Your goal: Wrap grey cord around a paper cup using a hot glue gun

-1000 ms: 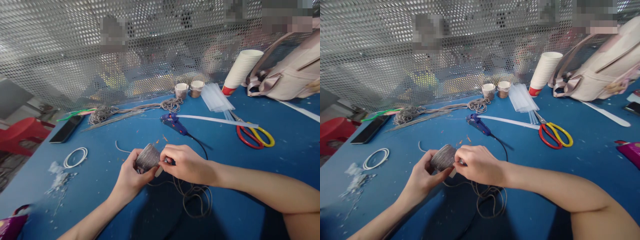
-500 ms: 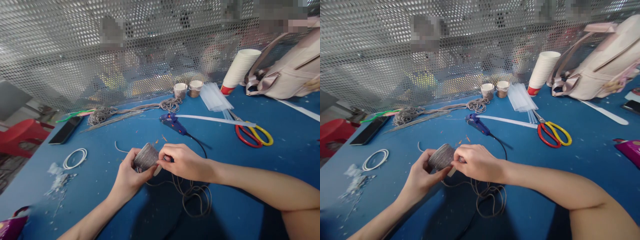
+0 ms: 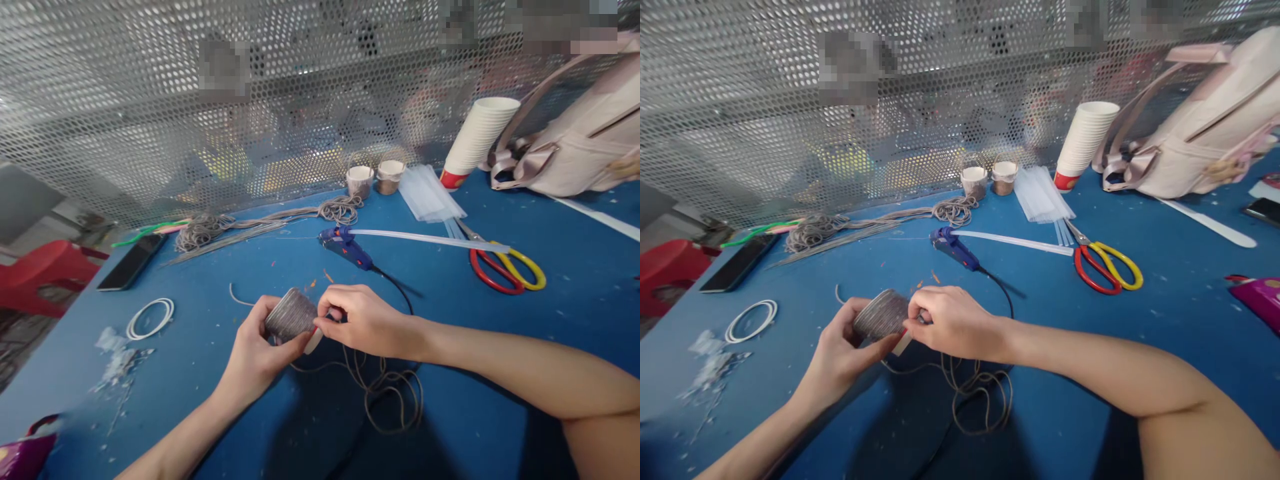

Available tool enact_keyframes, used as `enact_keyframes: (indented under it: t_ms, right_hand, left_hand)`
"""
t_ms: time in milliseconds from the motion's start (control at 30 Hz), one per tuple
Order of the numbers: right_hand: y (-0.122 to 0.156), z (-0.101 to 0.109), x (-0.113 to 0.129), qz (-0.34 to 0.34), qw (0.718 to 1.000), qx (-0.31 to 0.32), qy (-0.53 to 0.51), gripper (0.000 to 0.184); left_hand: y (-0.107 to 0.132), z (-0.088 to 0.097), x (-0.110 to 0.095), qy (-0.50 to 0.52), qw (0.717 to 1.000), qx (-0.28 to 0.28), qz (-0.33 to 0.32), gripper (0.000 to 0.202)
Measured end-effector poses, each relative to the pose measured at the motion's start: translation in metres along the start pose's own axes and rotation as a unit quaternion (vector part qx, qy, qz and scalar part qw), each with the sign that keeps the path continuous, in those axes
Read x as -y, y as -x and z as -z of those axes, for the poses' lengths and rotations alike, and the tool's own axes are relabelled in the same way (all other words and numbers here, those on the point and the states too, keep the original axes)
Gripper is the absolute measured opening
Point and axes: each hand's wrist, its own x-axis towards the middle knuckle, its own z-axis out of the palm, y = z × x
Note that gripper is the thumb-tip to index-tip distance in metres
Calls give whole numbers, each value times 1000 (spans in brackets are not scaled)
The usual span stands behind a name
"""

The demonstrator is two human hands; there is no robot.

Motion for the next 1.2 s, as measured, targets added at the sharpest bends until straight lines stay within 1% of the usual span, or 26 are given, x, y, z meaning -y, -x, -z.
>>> enact_keyframes:
  t_ms: [133,200,333,400,533,700,867,1100,1133,1200]
  right_hand:
    - [0,-1,0,-9,1000,0,-14,15]
    - [0,0,-1,-24,999,5,-39,15]
    - [-2,2,0,-99,986,30,-134,14]
    - [-3,3,1,-124,977,36,-171,14]
    - [-4,3,-2,-127,970,40,-204,16]
    - [-5,2,-7,-124,962,55,-238,16]
    - [-9,4,-6,-162,949,62,-262,14]
    - [-10,5,-8,-198,931,59,-301,15]
    - [-9,5,-9,-200,930,72,-299,21]
    - [-8,4,-12,-197,931,121,-283,50]
  left_hand:
    - [-1,1,2,6,1000,12,3,30]
    - [-1,1,3,17,1000,11,5,32]
    - [-2,3,5,29,1000,6,3,33]
    - [-2,4,6,33,999,6,-3,33]
    - [-4,4,6,50,999,17,-9,33]
    - [-6,6,9,68,997,29,2,36]
    - [-7,9,9,95,993,57,26,38]
    - [-7,8,7,132,990,50,28,39]
    - [-8,8,7,139,989,49,25,39]
    - [-8,9,9,149,987,49,19,39]
